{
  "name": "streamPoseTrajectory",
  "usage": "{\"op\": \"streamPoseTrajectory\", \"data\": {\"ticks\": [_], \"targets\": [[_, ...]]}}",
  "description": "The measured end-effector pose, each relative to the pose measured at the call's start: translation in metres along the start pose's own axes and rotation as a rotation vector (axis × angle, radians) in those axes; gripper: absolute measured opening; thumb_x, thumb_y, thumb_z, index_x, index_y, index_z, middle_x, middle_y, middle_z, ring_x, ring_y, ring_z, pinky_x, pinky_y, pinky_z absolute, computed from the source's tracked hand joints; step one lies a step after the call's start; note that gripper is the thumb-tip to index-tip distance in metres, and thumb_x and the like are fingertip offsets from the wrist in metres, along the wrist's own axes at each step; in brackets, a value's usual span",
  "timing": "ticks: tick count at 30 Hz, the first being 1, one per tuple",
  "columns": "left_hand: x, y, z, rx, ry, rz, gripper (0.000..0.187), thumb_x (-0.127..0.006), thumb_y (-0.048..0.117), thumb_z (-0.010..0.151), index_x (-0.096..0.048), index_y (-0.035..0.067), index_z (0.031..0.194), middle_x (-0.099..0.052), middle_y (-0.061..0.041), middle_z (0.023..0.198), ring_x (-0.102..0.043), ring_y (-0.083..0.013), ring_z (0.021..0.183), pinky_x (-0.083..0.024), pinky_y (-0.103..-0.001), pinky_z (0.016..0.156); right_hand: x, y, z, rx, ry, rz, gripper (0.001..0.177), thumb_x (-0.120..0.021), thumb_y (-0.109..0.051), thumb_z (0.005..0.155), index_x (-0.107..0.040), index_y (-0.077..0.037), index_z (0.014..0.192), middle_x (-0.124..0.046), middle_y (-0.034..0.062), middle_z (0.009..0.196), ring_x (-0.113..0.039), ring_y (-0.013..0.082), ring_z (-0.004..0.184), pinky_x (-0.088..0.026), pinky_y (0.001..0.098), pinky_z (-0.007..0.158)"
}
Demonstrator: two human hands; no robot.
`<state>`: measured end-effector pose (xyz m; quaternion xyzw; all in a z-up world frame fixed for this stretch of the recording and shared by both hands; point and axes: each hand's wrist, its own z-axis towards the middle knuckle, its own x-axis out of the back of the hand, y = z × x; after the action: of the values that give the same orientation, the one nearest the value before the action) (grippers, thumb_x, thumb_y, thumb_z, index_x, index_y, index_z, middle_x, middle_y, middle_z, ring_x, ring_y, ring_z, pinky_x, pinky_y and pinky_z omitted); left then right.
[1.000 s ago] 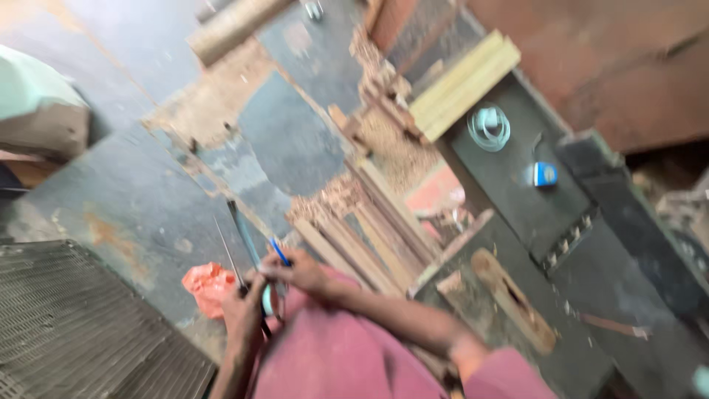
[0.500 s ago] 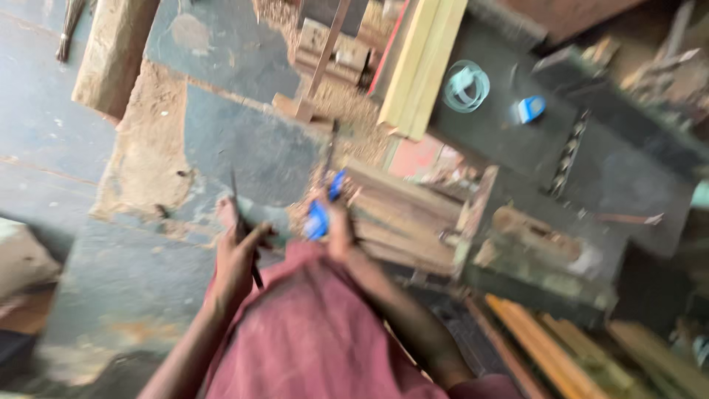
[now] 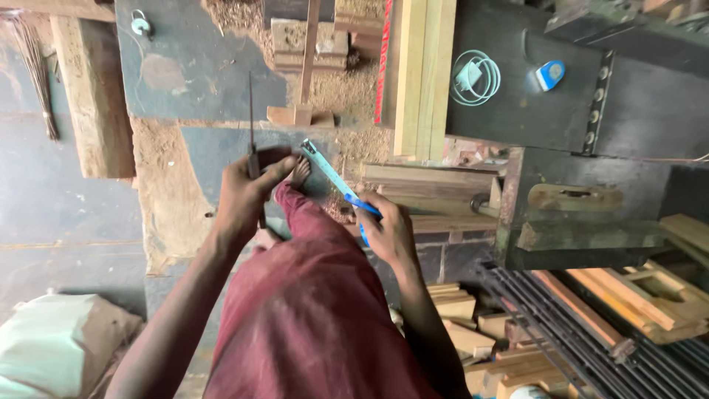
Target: The person uses a metal ruler and a blue pen to measure and mark lines on a wooden plank. They repeatedly position the ruler, draw lines, and adjust the plank's orientation on a workbench.
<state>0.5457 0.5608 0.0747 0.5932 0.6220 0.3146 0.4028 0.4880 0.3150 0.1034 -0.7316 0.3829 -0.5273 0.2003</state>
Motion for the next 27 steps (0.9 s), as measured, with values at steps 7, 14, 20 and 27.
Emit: {"op": "streamPoseTrajectory", "data": {"ticks": [7,14,20,27], "targets": [[-0.027,0.041,0.092,0.042,-0.066,0.038,0.03,-0.083,0.03,0.088,-0.081,0.003,0.101,-0.065,0.003,0.071,-0.043,-0.0046,0.055,-0.032,-0.025,0.049,0.03,-0.02,0.051,0.078,-0.033,0.068,0.014,-0.066,-0.014,0.091,-0.075,-0.009,0.102,-0.071,0.0053,0.076,-0.066,0.0122,0.066,-0.052,0.03,0.061],[-0.043,0.076,0.158,0.026,-0.349,-0.083,0.021,-0.08,0.023,0.093,-0.077,0.003,0.1,-0.073,0.005,0.082,-0.062,-0.002,0.071,-0.051,-0.024,0.061,0.044,-0.011,0.086,-0.055,-0.067,0.232,0.011,-0.067,-0.015,0.095,-0.07,-0.006,0.1,-0.067,0.0032,0.071,-0.062,0.0104,0.063,-0.05,0.0287,0.06],[-0.071,0.094,0.223,0.095,-0.501,0.27,0.018,-0.078,0.02,0.092,-0.077,0.006,0.103,-0.054,0.008,0.064,-0.04,-0.0025,0.056,-0.032,-0.023,0.049,0.026,0.0,0.107,-0.259,0.074,0.432,0.013,-0.069,-0.019,0.094,-0.07,-0.006,0.091,-0.066,0.0015,0.067,-0.06,0.0064,0.059,-0.049,0.0265,0.054],[-0.068,0.136,0.292,0.264,-0.73,0.185,0.018,-0.076,0.014,0.09,-0.075,0.006,0.107,-0.056,0.008,0.071,-0.039,-0.0026,0.058,-0.029,-0.022,0.05,-0.009,-0.039,0.143,-0.278,0.356,0.488,0.018,-0.071,-0.018,0.095,-0.07,-0.005,0.082,-0.06,0.0008,0.066,-0.054,0.0067,0.061,-0.045,0.0265,0.057]]}}
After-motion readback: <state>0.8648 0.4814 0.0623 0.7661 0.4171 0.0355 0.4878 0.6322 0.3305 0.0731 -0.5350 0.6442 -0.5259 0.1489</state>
